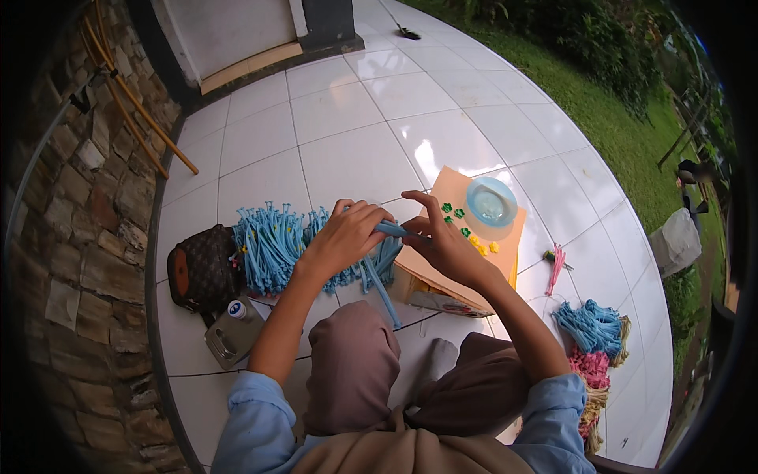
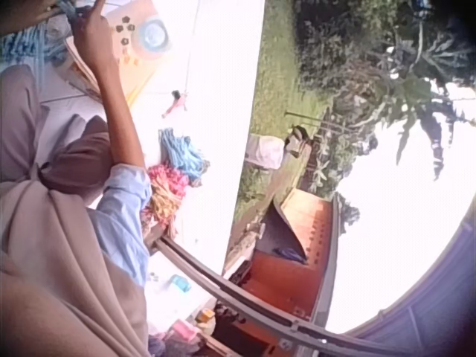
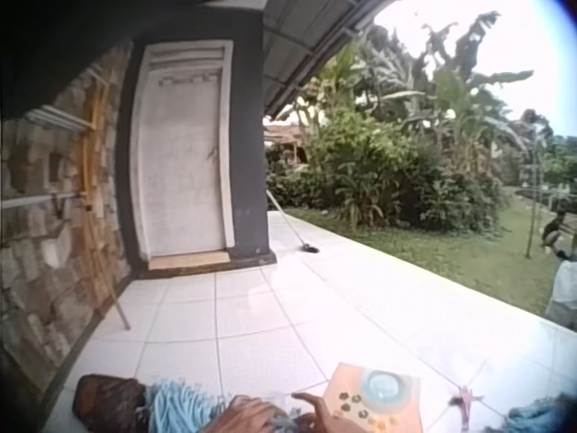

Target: The person attaches decorative yellow and green flowers to blue sandal straps and then organizes several gray and black sandal soles on the floor.

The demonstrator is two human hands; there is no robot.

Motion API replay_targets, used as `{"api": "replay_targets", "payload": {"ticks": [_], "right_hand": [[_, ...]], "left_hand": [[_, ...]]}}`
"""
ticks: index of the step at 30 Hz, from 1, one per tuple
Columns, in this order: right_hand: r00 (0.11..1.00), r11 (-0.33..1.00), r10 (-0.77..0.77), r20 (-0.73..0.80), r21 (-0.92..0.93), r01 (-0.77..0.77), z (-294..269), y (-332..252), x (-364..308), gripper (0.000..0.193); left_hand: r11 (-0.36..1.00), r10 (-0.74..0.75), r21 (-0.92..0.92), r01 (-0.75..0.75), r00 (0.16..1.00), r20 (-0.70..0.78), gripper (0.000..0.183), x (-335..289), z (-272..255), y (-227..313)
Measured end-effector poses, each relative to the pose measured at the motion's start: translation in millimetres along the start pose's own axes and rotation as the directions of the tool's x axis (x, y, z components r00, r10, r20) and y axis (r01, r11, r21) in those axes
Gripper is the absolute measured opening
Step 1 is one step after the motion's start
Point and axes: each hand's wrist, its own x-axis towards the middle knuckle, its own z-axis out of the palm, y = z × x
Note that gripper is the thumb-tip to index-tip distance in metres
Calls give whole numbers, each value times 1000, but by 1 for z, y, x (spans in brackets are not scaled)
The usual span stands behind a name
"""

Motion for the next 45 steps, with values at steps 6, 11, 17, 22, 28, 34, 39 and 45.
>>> {"api": "replay_targets", "payload": {"ticks": [6, 11, 17, 22, 28, 34, 39, 45], "right_hand": [[902, 976, -85, -424, -215, -9, -22, 58, -58, 38], [931, 901, -75, -356, -424, -89, 2, 111, -149, 52], [945, 844, 37, -325, -495, -204, 15, 119, -173, 53], [957, 858, 13, -288, -488, -159, -5, 125, -186, 51], [970, 886, 100, -222, -424, -189, -19, 114, -193, 51], [865, 965, 206, -457, 242, -102, -30, 56, -144, 62], [858, 783, 207, -471, 605, 143, -41, 11, -87, 72], [827, 762, 178, -532, 607, 226, -50, -10, -78, 77]], "left_hand": [[759, -386, -488, 431, 902, 195, 24, -16, 44, -8], [664, -469, -638, 391, 882, 52, 28, -12, 120, -16], [800, -351, -491, 345, 933, 83, 31, -3, 150, -22], [683, -376, -610, 400, 910, 176, 29, -4, 153, -10], [921, -285, -309, 237, 951, -122, 26, -11, 129, -7], [779, -358, -533, 330, 932, 54, 14, 15, 23, 46], [793, -207, -565, 229, 973, 103, 21, 20, -1, 74], [853, -140, -486, 190, 981, 137, 30, 14, 19, 80]]}}
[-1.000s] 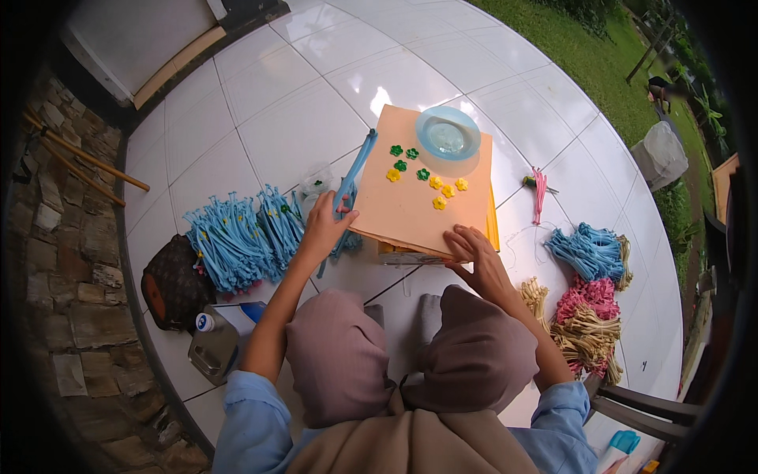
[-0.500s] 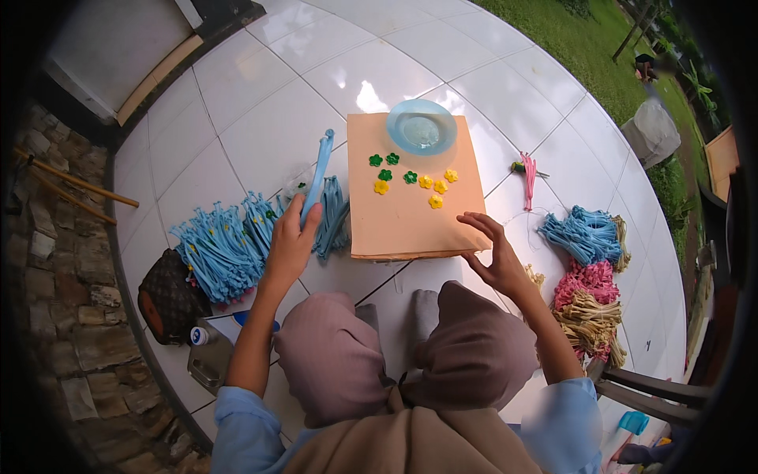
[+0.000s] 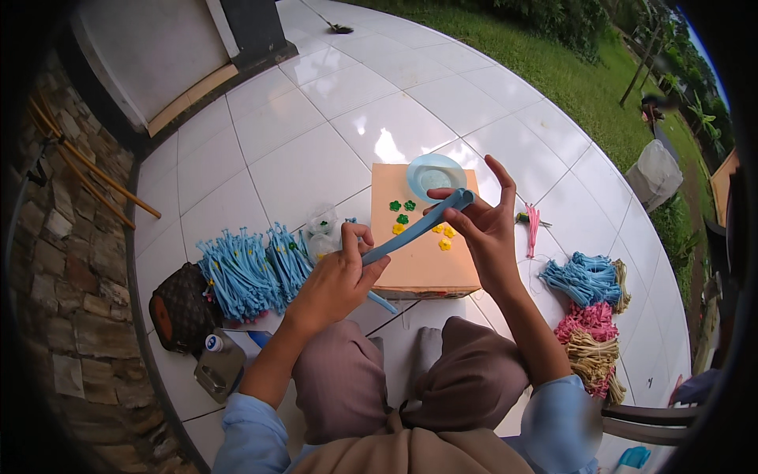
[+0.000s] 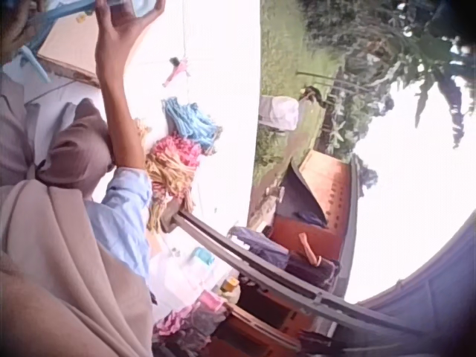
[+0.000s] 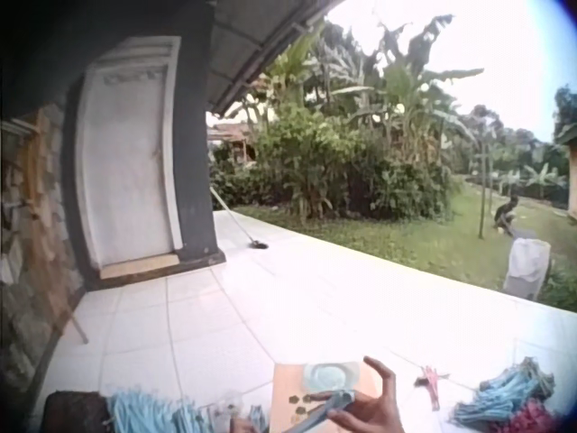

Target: The person attaches decorative yellow and green flowers to blue sandal straps and then organizes several gray and black sandal soles on the floor.

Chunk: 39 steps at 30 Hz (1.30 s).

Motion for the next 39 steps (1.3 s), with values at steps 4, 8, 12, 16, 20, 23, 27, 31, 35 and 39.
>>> {"api": "replay_targets", "payload": {"ticks": [4, 8, 12, 16, 20, 23, 27, 31, 35, 39], "right_hand": [[994, 990, -75, -73, -121, 66, -6, 0, -8, 76], [992, 990, -47, -114, -137, 32, -11, 0, -14, 78], [990, 972, -2, -138, -235, -30, -14, 0, -14, 78], [985, 952, 9, -171, -300, -61, -17, 6, -15, 78], [980, 946, -12, -201, -318, -54, -24, 14, -12, 77], [933, 978, 60, -354, -168, -127, -36, 22, -5, 76], [948, 985, 149, -280, -39, -166, -68, 51, 5, 72], [981, 672, -4, -196, -727, -142, -115, 101, -6, 66], [1000, 404, -28, -12, -915, 0, -109, 116, -12, 72], [998, 324, 31, 53, -945, 40, -111, 119, -6, 73]], "left_hand": [[989, -5, -148, -6, 997, -75, 25, 0, 10, -4], [986, -46, -164, 11, 975, -216, 24, 3, 10, 0], [998, 63, -4, -69, 930, -362, 24, 12, 16, 1], [997, -5, 77, 29, 956, -294, 23, 16, 29, -1], [995, -93, 21, 96, 990, -105, 25, 17, 39, -9], [838, -36, -538, -97, 972, -231, 24, 24, 43, -28], [721, -99, -693, 17, 992, -79, 24, 30, 43, -35], [689, -187, -720, 76, 979, -75, 23, 34, 56, -49], [707, -248, -700, 101, 962, -111, 21, 32, 64, -57], [687, -262, -717, 117, 960, -94, 21, 33, 68, -59]]}}
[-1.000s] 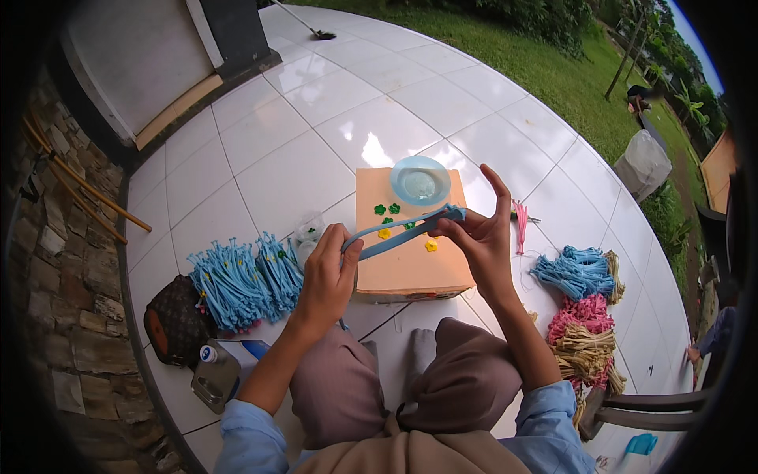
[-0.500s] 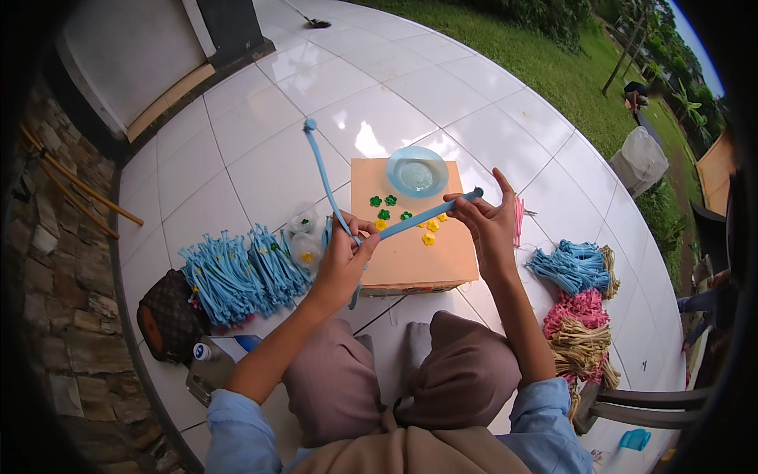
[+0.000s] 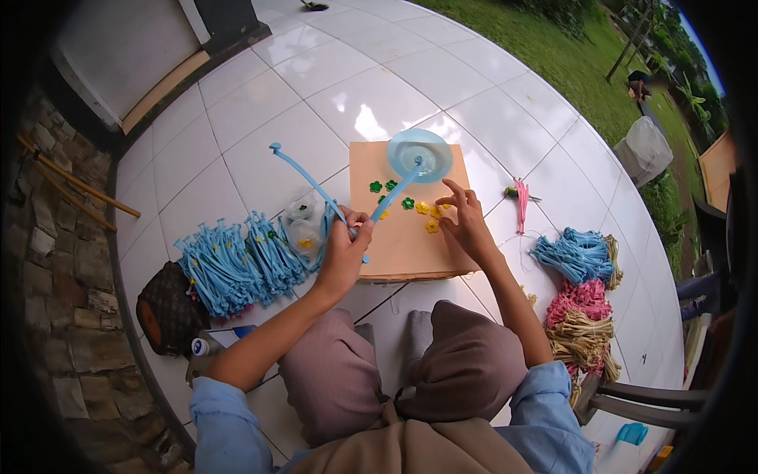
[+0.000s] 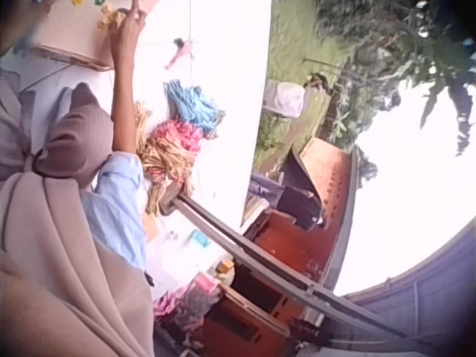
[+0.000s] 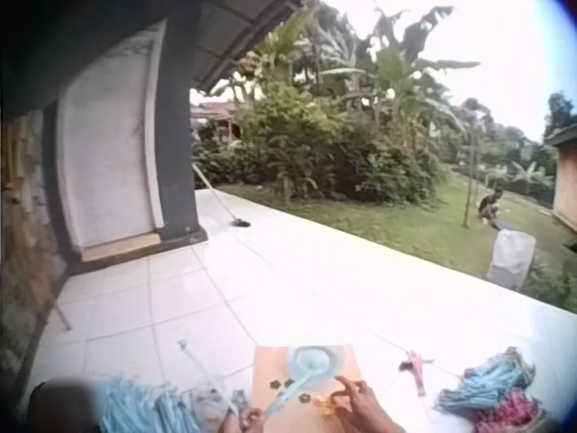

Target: The person attaches decorative yellow and green flowers to blue sandal straps and then organizes several gray and black sandal soles on the floor.

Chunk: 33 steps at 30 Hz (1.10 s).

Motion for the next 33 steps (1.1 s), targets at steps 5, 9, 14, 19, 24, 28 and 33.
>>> {"api": "replay_targets", "payload": {"ticks": [5, 9, 14, 19, 24, 28, 33], "right_hand": [[999, 1000, -23, 25, -13, 23, 0, 5, 1, 71], [993, 990, -78, -90, 114, 89, -8, -9, 1, 71], [929, 887, -311, -202, 289, 360, -28, -78, 2, 71], [896, 850, -428, -121, 283, 444, -35, -108, 0, 70], [873, 853, -476, -108, 184, 488, -34, -113, 1, 64], [743, 744, -667, -62, -117, 658, -36, -107, 0, 58], [815, 824, -530, -235, 85, 561, -34, -113, 0, 54]], "left_hand": [[998, 1, -63, -2, 1000, -20, 21, 2, 4, -2], [998, -26, 58, 31, 997, -78, 26, 3, 5, 1], [988, -41, 147, 46, 999, -31, 34, -4, 7, 14], [999, -12, 34, 12, 1000, -13, 37, -9, 12, 26], [1000, -11, -7, 11, 1000, -20, 38, -9, 8, 28], [992, -83, -93, 83, 997, 8, 36, -10, 6, 32], [980, -170, -98, 171, 985, 21, 30, -8, 6, 28]]}}
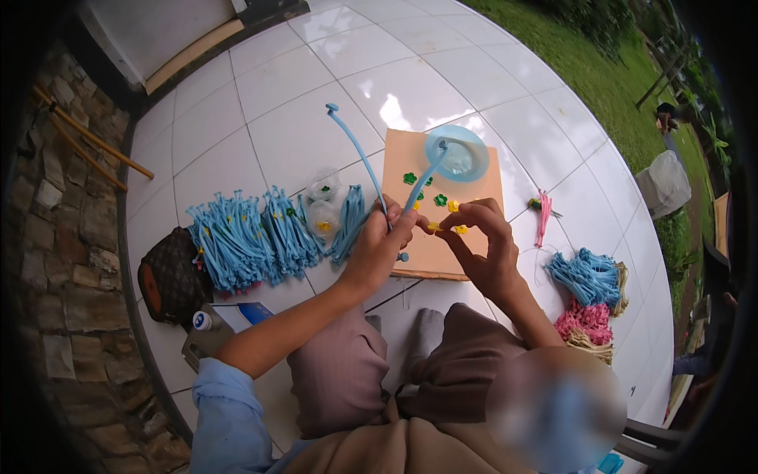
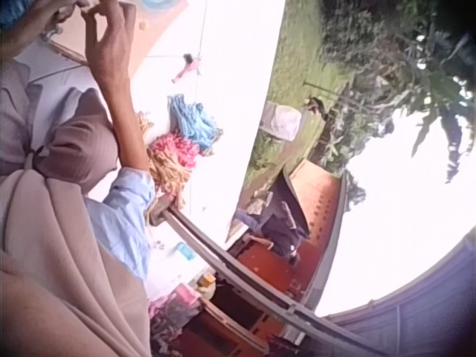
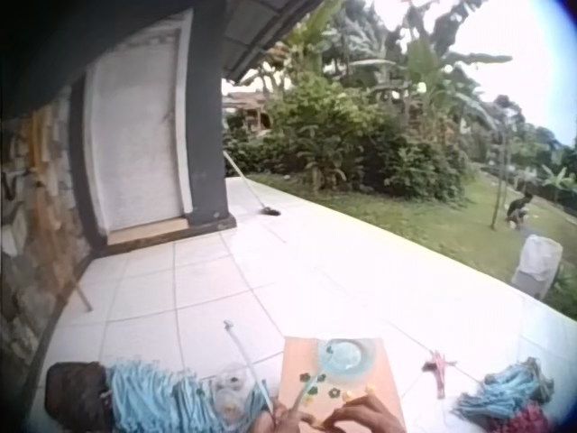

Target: The person attaches decorative yellow and green flowers to blue sandal straps and then organizes several gray and black sandal soles on the floor.

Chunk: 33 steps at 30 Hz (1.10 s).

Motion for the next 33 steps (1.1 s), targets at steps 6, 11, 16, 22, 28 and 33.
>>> {"api": "replay_targets", "payload": {"ticks": [6, 11, 16, 22, 28, 33], "right_hand": [[723, 445, 689, 49, 759, -475, -7, -18, 28, 61], [540, 88, 794, 280, 826, -557, 1, -21, 28, 62], [519, 70, 803, 294, 818, -571, 7, -23, 30, 60], [539, 173, 821, 188, 817, -550, 10, -21, 28, 56], [550, 188, 814, 185, 813, -552, 7, -23, 28, 53], [552, 166, 808, 207, 819, -550, 7, -23, 28, 52]], "left_hand": [[884, 439, 173, -433, 898, 7, 18, -11, 6, 9], [863, 443, 270, -427, 897, 3, 22, -17, 13, 16], [830, 469, 339, -442, 883, 1, 22, -22, 11, 18], [738, 527, 459, -495, 847, 66, 14, -23, 9, 14], [753, 498, 432, -497, 859, 120, 16, -25, 8, 16], [728, 556, 402, -555, 822, 127, 21, -26, 14, 22]]}}
